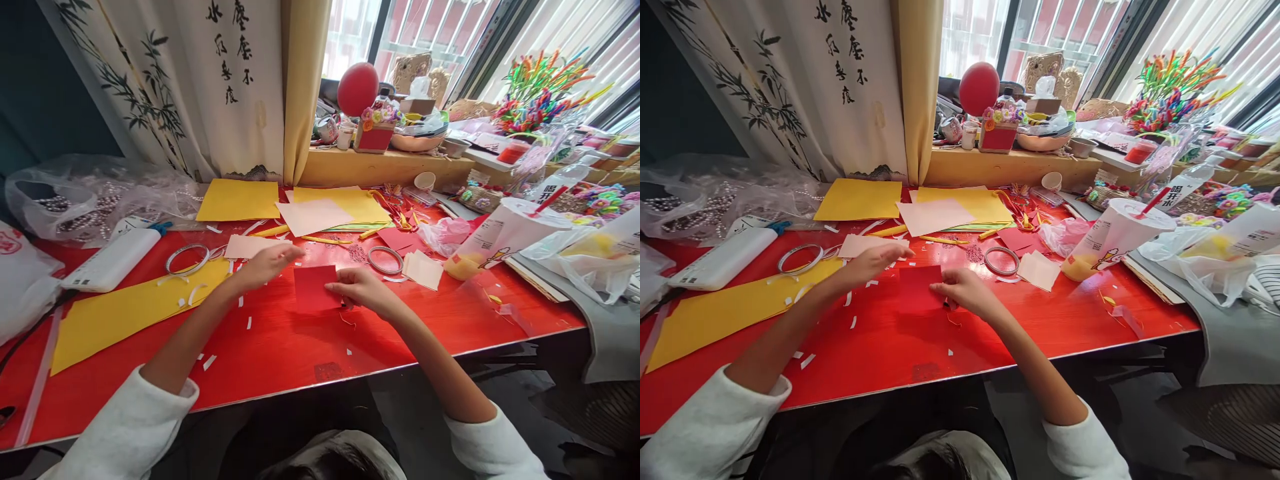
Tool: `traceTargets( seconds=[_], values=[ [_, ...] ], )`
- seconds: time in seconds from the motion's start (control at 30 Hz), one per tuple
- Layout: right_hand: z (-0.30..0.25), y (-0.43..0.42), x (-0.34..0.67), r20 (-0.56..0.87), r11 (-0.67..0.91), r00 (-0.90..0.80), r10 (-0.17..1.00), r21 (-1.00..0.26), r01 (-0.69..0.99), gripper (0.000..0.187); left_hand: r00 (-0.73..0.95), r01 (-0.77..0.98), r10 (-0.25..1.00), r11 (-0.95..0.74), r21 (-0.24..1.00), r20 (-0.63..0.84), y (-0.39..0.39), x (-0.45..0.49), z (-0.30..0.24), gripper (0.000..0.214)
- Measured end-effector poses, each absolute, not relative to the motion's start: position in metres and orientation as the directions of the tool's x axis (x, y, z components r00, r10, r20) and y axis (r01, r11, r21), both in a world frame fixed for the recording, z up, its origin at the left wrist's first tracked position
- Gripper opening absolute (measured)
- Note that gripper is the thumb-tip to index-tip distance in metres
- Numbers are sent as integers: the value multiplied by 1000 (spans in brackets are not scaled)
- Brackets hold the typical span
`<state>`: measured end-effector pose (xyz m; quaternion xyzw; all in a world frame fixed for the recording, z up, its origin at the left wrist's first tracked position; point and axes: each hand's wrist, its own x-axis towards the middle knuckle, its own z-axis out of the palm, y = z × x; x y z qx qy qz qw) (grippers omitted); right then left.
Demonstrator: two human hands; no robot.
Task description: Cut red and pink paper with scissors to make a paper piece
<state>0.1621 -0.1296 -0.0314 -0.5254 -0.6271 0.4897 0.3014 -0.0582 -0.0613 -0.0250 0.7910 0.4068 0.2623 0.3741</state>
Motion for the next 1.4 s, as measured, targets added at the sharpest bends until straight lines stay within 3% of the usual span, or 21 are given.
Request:
traceTargets(
  seconds=[0.03,0.1,0.17,0.27,0.37,0.47,0.53,0.6,0.67,0.73,0.83,0.93,1.0,1.07,1.1,1.17,1.23,1.27,1.33,1.4],
  values=[
    [-34,-132,161,-148,-17,-288,946,-911,411,31,483,529,861,-433,730,160,-52,-68,-26,47],
    [-41,-137,156,-112,70,-296,949,-838,542,26,448,740,857,-515,433,254,-36,-88,-32,39],
    [-49,-142,149,-20,174,-255,967,-679,713,19,492,823,840,-534,193,229,-26,-103,-38,39],
    [-60,-147,141,155,195,-144,977,-401,895,33,522,842,843,-534,80,132,-20,-115,-46,42],
    [-66,-150,137,289,169,-75,954,-318,933,42,545,827,829,-556,80,124,-21,-116,-43,41],
    [-65,-152,137,338,206,-64,939,-403,892,42,413,853,858,-482,201,307,-26,-110,-34,39],
    [-61,-151,139,331,239,-57,942,-543,805,40,211,785,883,-409,465,420,-33,-100,-27,36],
    [-55,-149,140,274,249,-61,960,-730,636,39,62,495,919,-368,787,390,-44,-84,-22,38],
    [-46,-143,140,164,194,-106,981,-888,418,42,93,169,960,-277,946,264,-58,-64,-21,43],
    [-36,-136,140,55,105,-186,981,-957,271,42,203,30,969,-150,988,141,-73,-46,-22,44],
    [-25,-124,139,-4,52,-235,972,-972,230,35,313,5,949,-36,999,33,-87,-30,-24,46],
    [-24,-112,140,25,73,-201,979,-969,235,35,363,28,931,-59,998,45,-87,-34,-20,45],
    [-29,-108,140,66,118,-178,982,-947,299,36,275,88,950,-180,980,150,-81,-45,-14,43],
    [-35,-110,141,147,217,-185,972,-866,450,33,82,307,929,-368,878,361,-74,-61,-8,39],
    [-38,-114,141,197,286,-218,956,-793,537,29,21,483,877,-429,763,480,-70,-69,-6,38],
    [-44,-129,140,263,458,-379,887,-600,656,23,112,784,790,-443,435,603,-62,-86,-6,39],
    [-49,-148,139,267,630,-576,773,-425,650,30,321,902,823,-416,113,468,-54,-96,-12,39],
    [-52,-158,139,261,691,-644,719,-359,627,38,368,915,863,-402,29,347,-51,-98,-17,37],
    [-57,-178,138,241,734,-695,678,-281,619,54,386,920,905,-393,-1,179,-49,-96,-24,37],
    [-62,-194,137,214,723,-691,690,-251,644,61,401,906,904,-415,79,145,-54,-85,-26,41]
  ],
)
